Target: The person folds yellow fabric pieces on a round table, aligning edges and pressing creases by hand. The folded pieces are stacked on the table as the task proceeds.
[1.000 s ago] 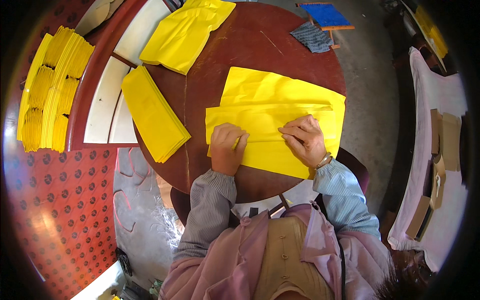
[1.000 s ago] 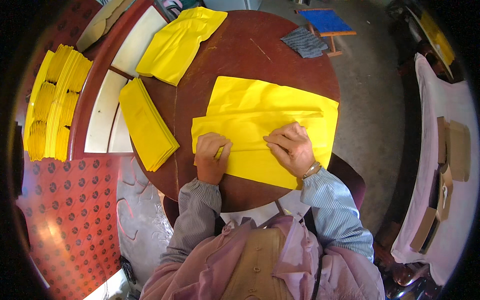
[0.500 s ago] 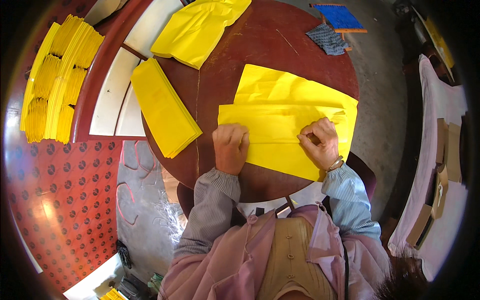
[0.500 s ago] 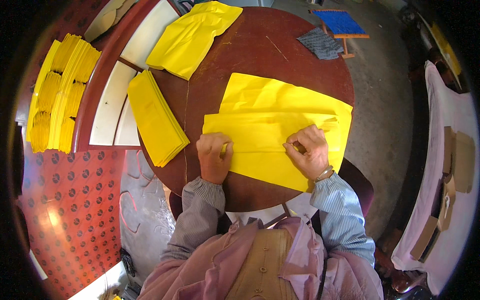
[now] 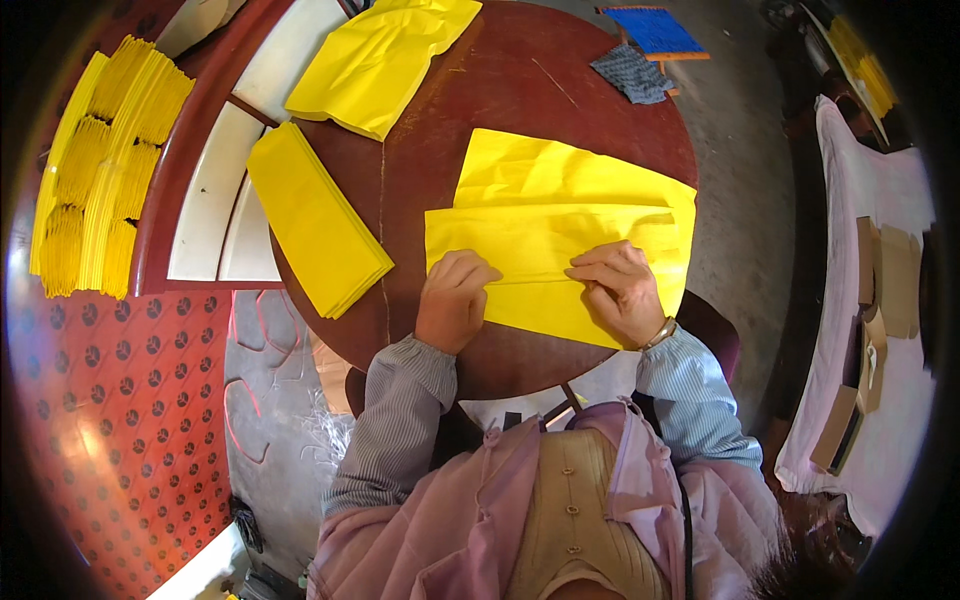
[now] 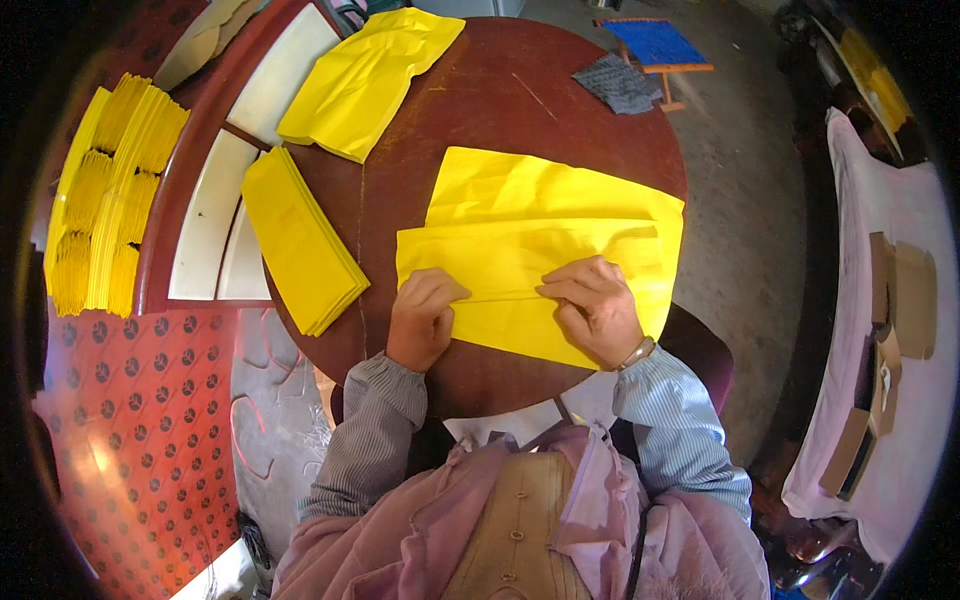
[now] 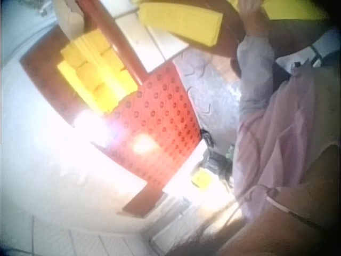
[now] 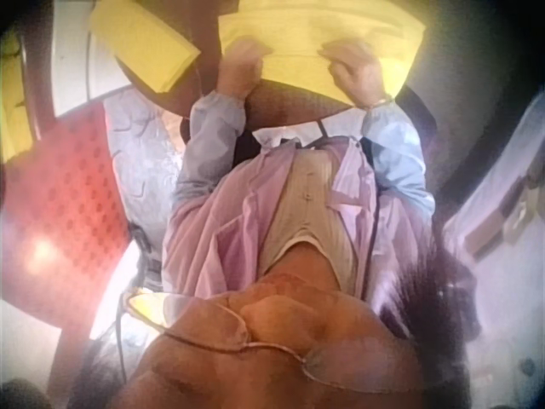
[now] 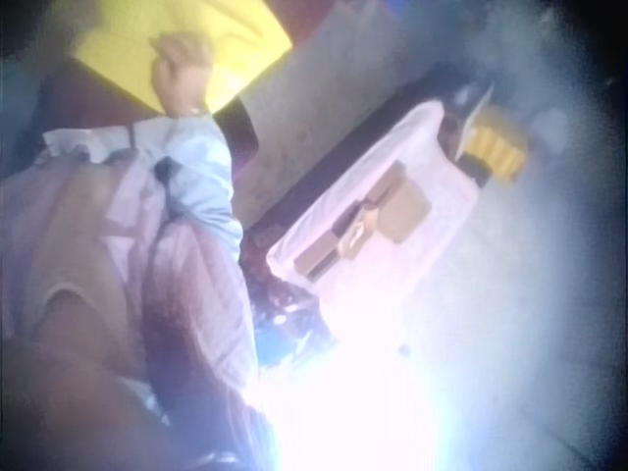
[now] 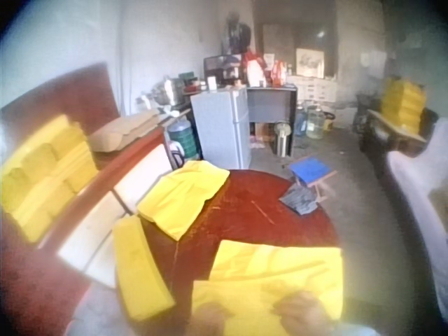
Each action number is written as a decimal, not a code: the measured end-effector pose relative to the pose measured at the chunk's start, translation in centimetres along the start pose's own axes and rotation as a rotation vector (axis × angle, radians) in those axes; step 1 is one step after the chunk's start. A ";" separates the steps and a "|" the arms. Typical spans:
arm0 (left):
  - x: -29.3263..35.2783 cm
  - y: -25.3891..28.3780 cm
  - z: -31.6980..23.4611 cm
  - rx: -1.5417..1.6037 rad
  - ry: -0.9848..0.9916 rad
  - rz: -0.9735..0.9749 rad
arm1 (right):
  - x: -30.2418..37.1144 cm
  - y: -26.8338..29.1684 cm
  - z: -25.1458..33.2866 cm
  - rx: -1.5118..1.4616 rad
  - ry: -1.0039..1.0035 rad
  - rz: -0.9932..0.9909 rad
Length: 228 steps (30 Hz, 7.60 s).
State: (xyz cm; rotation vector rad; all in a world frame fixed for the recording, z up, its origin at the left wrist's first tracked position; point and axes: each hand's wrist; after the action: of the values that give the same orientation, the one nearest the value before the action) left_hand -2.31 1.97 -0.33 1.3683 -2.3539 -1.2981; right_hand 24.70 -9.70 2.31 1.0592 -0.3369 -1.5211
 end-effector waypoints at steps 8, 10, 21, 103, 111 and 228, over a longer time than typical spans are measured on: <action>1.0 0.3 -1.0 -0.064 0.066 -0.152 | 1.9 0.6 -2.0 -0.144 -0.106 -0.182; 0.5 -0.2 -1.1 -0.140 0.070 -0.165 | 1.8 0.2 -2.0 -0.014 -0.134 -0.218; -0.4 -0.6 -1.7 -0.166 0.026 -0.138 | 1.7 1.4 -1.7 0.249 -0.150 -0.259; 0.0 0.1 -2.8 -0.337 -0.017 -0.029 | 4.6 3.5 -2.9 0.410 -0.219 -0.095; -1.5 -1.7 -3.8 -0.223 -0.063 -0.047 | 2.6 2.3 -0.7 0.423 -0.067 -0.128; 5.9 -4.8 -6.5 1.326 0.947 -0.254 | -5.1 6.9 -13.1 -0.108 -0.165 0.463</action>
State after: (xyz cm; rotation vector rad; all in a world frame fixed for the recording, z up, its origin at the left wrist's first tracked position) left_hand 0.55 -7.50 -1.47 1.8627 -2.1392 1.0690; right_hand 38.60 -2.42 2.34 0.7101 -0.5661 -1.1941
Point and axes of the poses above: each hand's wrist, its own x-axis away from the middle knuckle, its own y-axis out of the back of the hand, z = x × y, and after that the axes turned 9 degrees about y, right-handed
